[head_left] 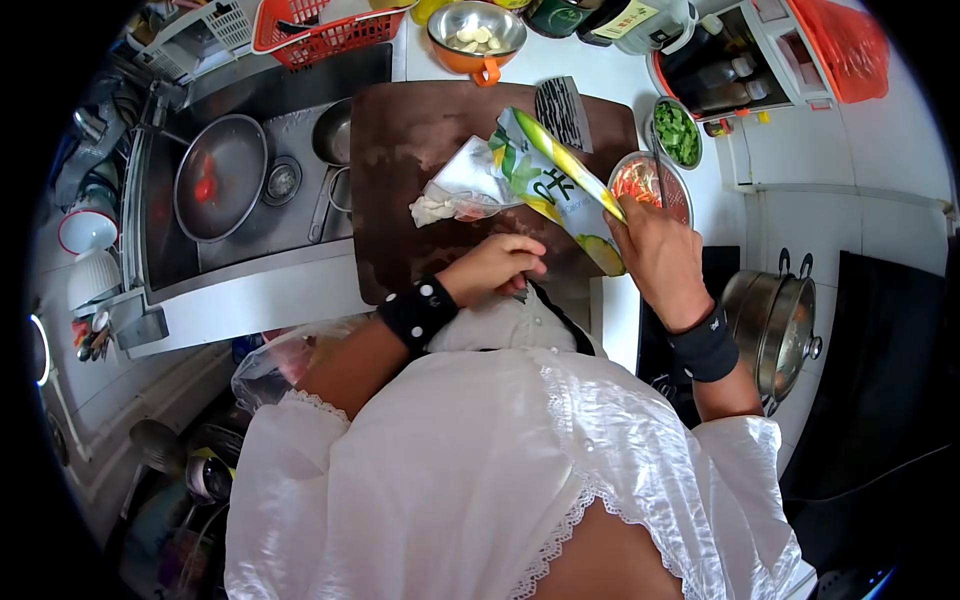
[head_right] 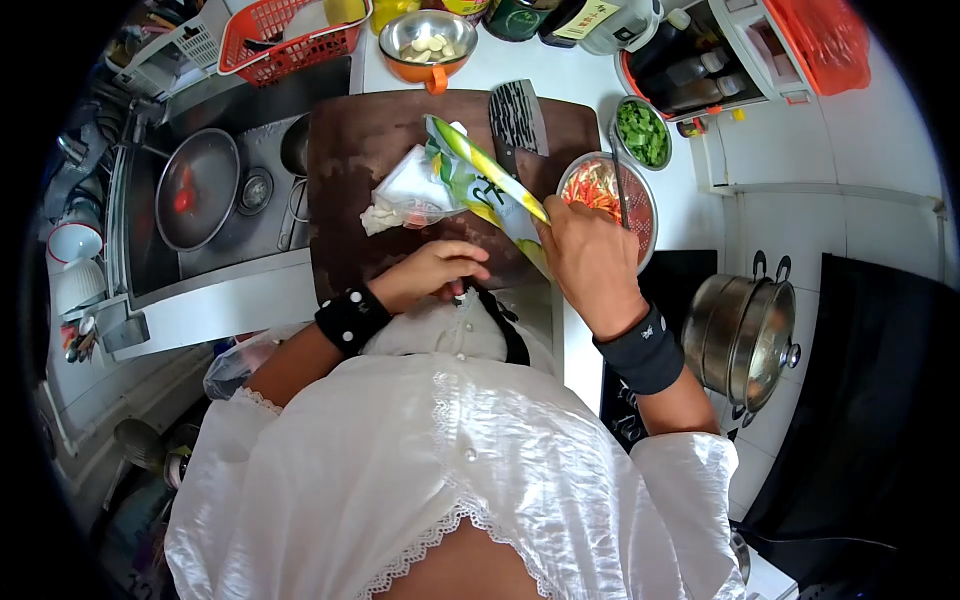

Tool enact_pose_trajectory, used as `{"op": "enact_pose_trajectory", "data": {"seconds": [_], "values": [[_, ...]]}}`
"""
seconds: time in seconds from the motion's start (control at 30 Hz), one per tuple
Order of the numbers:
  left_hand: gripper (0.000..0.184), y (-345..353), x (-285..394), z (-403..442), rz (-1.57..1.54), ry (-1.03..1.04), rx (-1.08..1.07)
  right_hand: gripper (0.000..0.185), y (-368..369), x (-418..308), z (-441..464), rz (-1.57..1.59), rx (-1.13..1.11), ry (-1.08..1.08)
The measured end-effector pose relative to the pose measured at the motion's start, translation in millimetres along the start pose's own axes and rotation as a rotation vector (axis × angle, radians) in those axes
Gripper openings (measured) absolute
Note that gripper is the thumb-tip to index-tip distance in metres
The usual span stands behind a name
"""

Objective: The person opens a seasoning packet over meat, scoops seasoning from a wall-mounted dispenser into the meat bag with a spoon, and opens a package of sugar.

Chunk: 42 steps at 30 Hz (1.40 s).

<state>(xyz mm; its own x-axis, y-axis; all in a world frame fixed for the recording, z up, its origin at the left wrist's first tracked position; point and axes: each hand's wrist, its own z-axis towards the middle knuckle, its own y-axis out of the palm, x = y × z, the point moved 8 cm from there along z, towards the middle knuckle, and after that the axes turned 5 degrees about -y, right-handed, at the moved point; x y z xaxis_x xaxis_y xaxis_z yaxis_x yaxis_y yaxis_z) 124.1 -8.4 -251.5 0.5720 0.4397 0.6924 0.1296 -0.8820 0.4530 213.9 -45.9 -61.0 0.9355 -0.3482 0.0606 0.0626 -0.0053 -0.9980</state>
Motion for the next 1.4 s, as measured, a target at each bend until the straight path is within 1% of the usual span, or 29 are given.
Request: {"op": "enact_pose_trajectory", "data": {"seconds": [0.03,0.17,0.27,0.37,0.43,0.47,0.53,0.6,0.67,0.77,1.03,1.4], "values": [[0.042,6,0,3,-0.004,-0.008,-0.006,0.017,1,-1,4,-0.016,-0.017,0.001],[0.062,16,10,11,-0.164,-0.027,-0.007,0.020,-1,-6,16,-0.093,-0.054,-0.030],[0.062,21,11,18,-0.313,-0.012,-0.012,0.022,-3,-10,22,-0.121,-0.082,-0.051],[0.054,24,15,21,-0.551,0.040,-0.067,0.023,-5,-14,27,-0.146,-0.079,-0.104],[0.045,26,19,20,-0.655,0.077,-0.137,0.024,-12,-23,32,-0.176,-0.094,-0.121],[0.041,27,22,20,-0.705,0.095,-0.173,0.025,-13,-25,34,-0.162,-0.064,-0.138],[0.034,27,23,18,-0.730,0.089,-0.178,0.031,-15,-27,39,-0.133,-0.006,-0.170],[0.025,27,23,17,-0.744,0.105,-0.188,0.026,-16,-29,42,-0.190,-0.031,-0.189],[0.014,28,24,17,-0.745,0.139,-0.212,0.025,-17,-29,45,-0.203,-0.040,-0.208],[0.014,29,16,21,-0.821,0.117,-0.227,0.026,-16,-31,50,-0.166,-0.046,-0.236],[0.014,32,18,17,-0.822,0.137,-0.253,0.030,-15,-34,56,-0.212,-0.100,-0.217],[0.008,35,21,11,-0.871,0.132,-0.231,0.033,-23,-37,59,-0.206,-0.071,-0.234]]}}
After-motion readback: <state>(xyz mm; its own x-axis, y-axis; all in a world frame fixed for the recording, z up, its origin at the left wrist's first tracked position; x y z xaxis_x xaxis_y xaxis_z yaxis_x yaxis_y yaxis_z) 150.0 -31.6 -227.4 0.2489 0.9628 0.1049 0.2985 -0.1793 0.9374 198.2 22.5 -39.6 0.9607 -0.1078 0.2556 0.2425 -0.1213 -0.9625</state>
